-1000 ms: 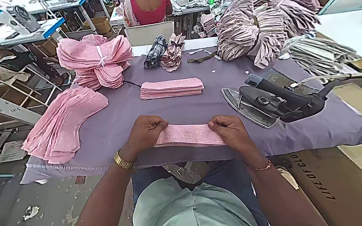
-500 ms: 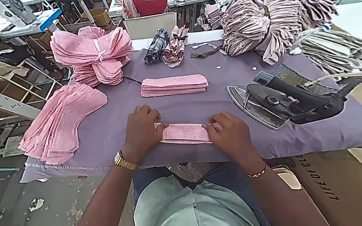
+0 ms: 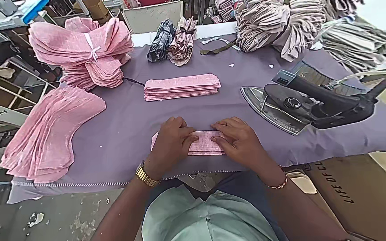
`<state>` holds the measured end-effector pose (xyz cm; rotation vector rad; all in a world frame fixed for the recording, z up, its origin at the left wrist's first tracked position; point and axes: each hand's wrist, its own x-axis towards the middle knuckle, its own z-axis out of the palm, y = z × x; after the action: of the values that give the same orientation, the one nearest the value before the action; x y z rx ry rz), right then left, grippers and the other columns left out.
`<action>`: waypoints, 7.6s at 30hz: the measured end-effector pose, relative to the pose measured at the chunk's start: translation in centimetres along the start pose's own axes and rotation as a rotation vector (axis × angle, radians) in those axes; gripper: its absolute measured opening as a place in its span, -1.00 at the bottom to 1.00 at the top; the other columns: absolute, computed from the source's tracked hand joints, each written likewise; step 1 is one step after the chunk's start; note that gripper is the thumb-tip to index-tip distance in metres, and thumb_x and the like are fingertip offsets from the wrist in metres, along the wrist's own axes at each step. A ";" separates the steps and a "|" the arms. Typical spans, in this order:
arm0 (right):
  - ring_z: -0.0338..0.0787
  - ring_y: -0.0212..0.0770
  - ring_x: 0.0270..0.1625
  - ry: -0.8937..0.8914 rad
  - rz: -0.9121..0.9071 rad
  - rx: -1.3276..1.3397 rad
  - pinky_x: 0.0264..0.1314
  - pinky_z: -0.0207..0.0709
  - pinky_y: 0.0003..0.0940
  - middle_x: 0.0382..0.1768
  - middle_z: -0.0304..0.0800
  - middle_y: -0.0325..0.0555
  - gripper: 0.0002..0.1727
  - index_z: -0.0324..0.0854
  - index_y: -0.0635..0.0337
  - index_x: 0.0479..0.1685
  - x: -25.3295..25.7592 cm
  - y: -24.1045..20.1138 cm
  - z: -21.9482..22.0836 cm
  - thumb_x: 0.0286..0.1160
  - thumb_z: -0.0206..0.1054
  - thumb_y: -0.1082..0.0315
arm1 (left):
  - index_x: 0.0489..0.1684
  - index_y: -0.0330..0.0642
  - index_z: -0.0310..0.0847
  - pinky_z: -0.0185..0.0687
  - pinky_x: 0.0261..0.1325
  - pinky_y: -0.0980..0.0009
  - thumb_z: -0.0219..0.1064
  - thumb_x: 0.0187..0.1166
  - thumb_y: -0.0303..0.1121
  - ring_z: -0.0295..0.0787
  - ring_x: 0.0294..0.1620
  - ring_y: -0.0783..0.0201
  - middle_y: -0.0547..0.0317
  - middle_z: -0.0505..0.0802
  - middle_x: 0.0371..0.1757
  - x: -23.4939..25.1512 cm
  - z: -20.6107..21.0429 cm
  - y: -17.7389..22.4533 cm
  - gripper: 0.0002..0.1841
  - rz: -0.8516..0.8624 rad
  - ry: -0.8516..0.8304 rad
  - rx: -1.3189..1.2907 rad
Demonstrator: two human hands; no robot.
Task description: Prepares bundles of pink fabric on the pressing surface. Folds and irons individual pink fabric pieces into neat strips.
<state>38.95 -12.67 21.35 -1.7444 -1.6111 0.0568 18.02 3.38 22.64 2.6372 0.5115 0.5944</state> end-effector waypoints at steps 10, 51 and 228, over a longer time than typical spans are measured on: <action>0.69 -0.45 -0.21 0.099 0.052 0.285 0.09 0.43 -0.16 -0.35 0.83 -0.44 -0.81 0.91 -0.12 -0.31 -0.3 0.2 -0.2 0.56 0.44 0.10 | -0.20 0.09 0.93 0.62 -0.02 0.46 0.41 0.64 -0.14 0.69 -0.14 0.50 0.44 0.83 -0.24 -0.4 -0.2 -0.6 -0.82 -0.039 0.055 -0.342; 0.71 -0.35 0.50 0.087 0.086 -0.286 0.59 0.24 0.20 0.33 0.86 -0.37 -0.51 0.86 -0.12 0.23 -3.6 -2.6 -0.2 0.66 0.21 -0.17 | -0.18 0.11 0.85 0.65 -0.09 0.29 0.31 0.64 0.10 0.73 -0.22 0.35 0.38 0.81 -0.35 0.6 0.0 0.2 -0.67 -0.228 0.095 0.153; 0.70 -0.17 -0.48 0.018 -0.208 -0.341 -0.54 0.47 -0.11 -0.50 0.70 -0.21 -0.51 0.86 -0.05 -0.08 3.5 -5.3 -8.3 0.69 0.15 -0.19 | 0.19 0.28 0.84 0.60 0.17 0.28 0.40 0.57 0.13 0.71 0.01 0.51 0.56 0.87 -0.12 -7.5 -5.6 -7.4 -0.64 -0.129 0.187 0.020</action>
<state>39.37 -13.98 31.69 -1.8055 -1.8634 -0.3512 7.12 8.16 21.53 2.5569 0.7398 0.8021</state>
